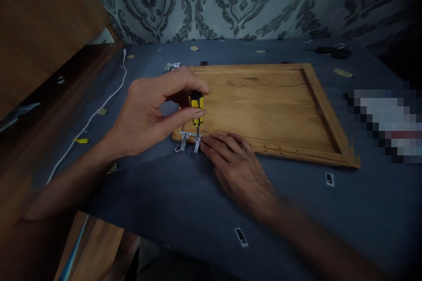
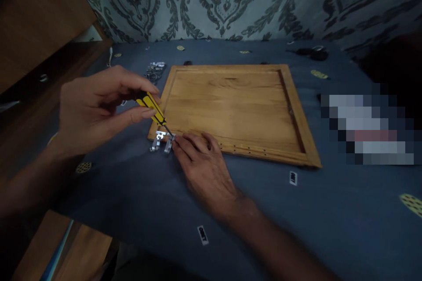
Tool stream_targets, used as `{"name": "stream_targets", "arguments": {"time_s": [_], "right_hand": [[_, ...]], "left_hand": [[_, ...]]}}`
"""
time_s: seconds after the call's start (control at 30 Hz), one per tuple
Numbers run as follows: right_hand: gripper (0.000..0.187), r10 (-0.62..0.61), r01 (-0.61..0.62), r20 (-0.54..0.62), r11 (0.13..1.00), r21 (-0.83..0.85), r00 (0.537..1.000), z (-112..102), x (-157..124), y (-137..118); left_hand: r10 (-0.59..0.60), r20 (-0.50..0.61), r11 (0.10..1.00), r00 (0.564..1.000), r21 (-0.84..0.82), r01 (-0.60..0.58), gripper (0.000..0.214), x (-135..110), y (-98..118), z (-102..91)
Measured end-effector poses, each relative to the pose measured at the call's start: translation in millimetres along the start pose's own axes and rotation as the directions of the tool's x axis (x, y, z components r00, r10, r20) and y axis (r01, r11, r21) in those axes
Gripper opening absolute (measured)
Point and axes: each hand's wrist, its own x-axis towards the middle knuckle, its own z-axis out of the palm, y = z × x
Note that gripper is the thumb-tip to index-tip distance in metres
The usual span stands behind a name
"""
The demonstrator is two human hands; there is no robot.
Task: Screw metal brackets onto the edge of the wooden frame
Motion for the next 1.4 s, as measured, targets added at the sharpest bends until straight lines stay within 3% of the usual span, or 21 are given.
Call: {"name": "stream_targets", "arguments": {"time_s": [0.4,0.57,0.73,0.87,0.97,1.13,1.23,1.3,1.4], "right_hand": [[0.046,0.034,-0.036,0.074,0.999,0.018,0.997,-1.8,1.2,0.6],[0.047,0.026,-0.027,0.094,1.0,0.014,0.995,-2.4,1.8,1.3],[0.045,0.007,-0.008,0.074,1.0,0.013,0.997,-0.1,0.5,3.2],[0.045,-0.021,0.021,0.046,1.0,0.008,0.999,1.2,0.0,5.1],[0.046,-0.035,0.036,0.031,0.999,-0.011,0.999,1.8,0.1,5.5],[0.051,-0.021,0.021,0.042,1.0,-0.003,0.999,1.0,0.8,4.9],[0.052,-0.015,0.015,0.054,1.0,0.001,0.998,-0.2,0.9,4.7],[0.051,-0.012,0.012,0.061,1.0,0.003,0.998,-0.5,0.8,4.8],[0.05,-0.008,0.008,0.065,1.0,0.01,0.998,-0.5,0.7,4.5]], "left_hand": [[0.038,0.065,0.999,0.997,0.014,-0.039,0.015,1.2,3.6,-0.7],[0.012,0.024,0.997,1.0,-0.07,-0.011,0.017,0.9,-1.7,0.9],[-0.078,-0.069,0.987,0.995,-0.147,0.067,0.013,5.6,-4.1,-17.1],[-0.157,-0.084,0.987,0.984,-0.038,0.154,0.01,8.3,-15.4,-33.0],[-0.224,-0.069,0.968,0.972,0.096,0.23,0.012,7.8,-36.6,-35.1],[-0.442,0.067,0.887,0.895,0.184,0.424,0.022,4.0,-85.7,-22.7],[-0.608,0.227,0.794,0.761,0.194,0.577,0.02,-2.7,-107.8,-9.4],[-0.655,0.32,0.754,0.684,0.22,0.619,0.017,-8.4,-115.6,-0.9],[-0.674,0.372,0.737,0.638,0.288,0.611,0.014,-15.6,-115.0,5.8]]}}
